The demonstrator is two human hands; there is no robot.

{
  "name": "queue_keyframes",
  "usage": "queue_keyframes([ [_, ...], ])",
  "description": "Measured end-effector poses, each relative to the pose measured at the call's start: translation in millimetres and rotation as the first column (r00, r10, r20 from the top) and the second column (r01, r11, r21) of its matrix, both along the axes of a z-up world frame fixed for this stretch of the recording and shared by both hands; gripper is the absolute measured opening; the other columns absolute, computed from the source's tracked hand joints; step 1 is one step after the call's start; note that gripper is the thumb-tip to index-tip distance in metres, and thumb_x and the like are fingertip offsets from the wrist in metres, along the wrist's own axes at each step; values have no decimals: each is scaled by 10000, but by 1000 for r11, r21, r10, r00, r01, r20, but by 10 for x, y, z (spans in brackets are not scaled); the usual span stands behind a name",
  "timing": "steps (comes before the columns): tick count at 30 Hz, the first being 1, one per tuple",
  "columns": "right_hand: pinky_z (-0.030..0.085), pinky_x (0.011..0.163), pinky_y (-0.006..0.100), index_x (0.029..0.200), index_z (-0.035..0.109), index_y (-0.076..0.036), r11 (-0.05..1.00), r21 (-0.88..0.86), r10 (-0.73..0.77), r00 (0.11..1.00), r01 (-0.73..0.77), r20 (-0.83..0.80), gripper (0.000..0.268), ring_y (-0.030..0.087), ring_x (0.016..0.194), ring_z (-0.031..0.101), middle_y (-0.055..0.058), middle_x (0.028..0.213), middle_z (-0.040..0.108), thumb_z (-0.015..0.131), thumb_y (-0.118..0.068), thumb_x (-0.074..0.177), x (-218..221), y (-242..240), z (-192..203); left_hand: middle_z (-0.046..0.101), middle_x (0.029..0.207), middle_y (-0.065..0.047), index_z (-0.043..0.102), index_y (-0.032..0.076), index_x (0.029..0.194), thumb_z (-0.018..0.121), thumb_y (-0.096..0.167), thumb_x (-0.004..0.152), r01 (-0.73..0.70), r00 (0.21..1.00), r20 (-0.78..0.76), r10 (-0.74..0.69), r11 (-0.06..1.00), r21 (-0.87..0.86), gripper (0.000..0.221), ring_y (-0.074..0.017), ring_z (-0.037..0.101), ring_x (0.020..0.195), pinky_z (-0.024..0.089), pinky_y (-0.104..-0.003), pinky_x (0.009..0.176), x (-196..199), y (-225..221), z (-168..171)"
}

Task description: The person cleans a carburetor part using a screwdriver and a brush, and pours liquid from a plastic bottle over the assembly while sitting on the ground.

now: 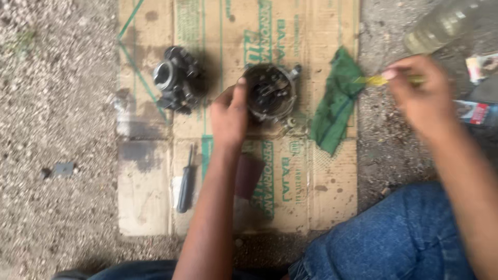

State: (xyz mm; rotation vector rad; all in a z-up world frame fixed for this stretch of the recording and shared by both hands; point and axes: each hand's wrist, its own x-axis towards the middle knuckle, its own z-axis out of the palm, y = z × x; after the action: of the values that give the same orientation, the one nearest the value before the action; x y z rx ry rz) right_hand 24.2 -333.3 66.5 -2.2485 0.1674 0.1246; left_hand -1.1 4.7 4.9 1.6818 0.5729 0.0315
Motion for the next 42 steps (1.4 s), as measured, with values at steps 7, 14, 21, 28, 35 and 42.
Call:
queue_keyframes([
  [7, 580, 734, 259, 1297, 614, -15, 970, 172, 135, 967, -173, 214, 153, 131, 899, 680, 100, 1101, 696, 591, -113, 1182, -62, 317, 21, 734, 1166, -225, 622, -34, 1312, 706, 420, 871, 24, 999, -36, -23, 999, 47, 639, -277, 704, 1092, 514, -354, 969, 11, 28, 85],
  [14, 629, 779, 304, 1402, 548, -10, 927, 108, 327, 914, -359, 238, 291, 222, 1026, 713, 157, 1201, 705, 516, -131, 1139, -36, 967, -166, 622, 1352, -219, 459, -14, 1482, 709, 150, 910, 50, 971, 236, -45, 999, -19, 646, -288, 647, 1208, 504, -375, 1058, -16, -4, -31],
  [21, 632, 808, 337, 1500, 425, -22, 914, 308, 240, 964, -265, 117, 423, 252, 1047, 723, 201, 1295, 668, 476, -196, 1118, -27, 997, -174, 604, 1343, -160, 410, 70, 1569, 680, -50, 871, 152, 880, 399, -256, 949, 275, 758, -292, 613, 1263, 492, -395, 1121, -83, 20, 301],
  [28, 649, 850, 364, 1435, 487, 23, 909, 377, 213, 975, -176, -57, 399, 284, 1043, 733, 229, 1272, 663, 464, -182, 1093, -96, 1039, -247, 582, 1386, -167, 331, 97, 1581, 607, -95, 915, 183, 945, 308, -108, 957, -227, 745, -256, 609, 1270, 509, -349, 1097, -44, -60, 263],
  [35, 593, 930, 402, 1398, 498, 48, 877, 480, 130, 972, -22, -194, 387, 333, 1047, 731, 270, 1202, 626, 460, -99, 1042, -153, 1184, -154, 600, 1443, -207, 497, 6, 1452, 643, -86, 971, 178, 920, 390, -43, 931, -319, 511, -285, 592, 1333, 492, -365, 1132, -17, -183, 263],
  [42, 634, 965, 394, 1303, 485, 53, 751, 653, 166, 930, 96, -328, 315, 312, 1070, 739, 222, 1150, 698, 441, -82, 1021, -276, 1329, -76, 739, 1212, -158, 555, 34, 1391, 715, -1, 942, 192, 880, 397, -259, 961, 201, 478, -267, 751, 1093, 594, -359, 964, -29, -158, 673],
])
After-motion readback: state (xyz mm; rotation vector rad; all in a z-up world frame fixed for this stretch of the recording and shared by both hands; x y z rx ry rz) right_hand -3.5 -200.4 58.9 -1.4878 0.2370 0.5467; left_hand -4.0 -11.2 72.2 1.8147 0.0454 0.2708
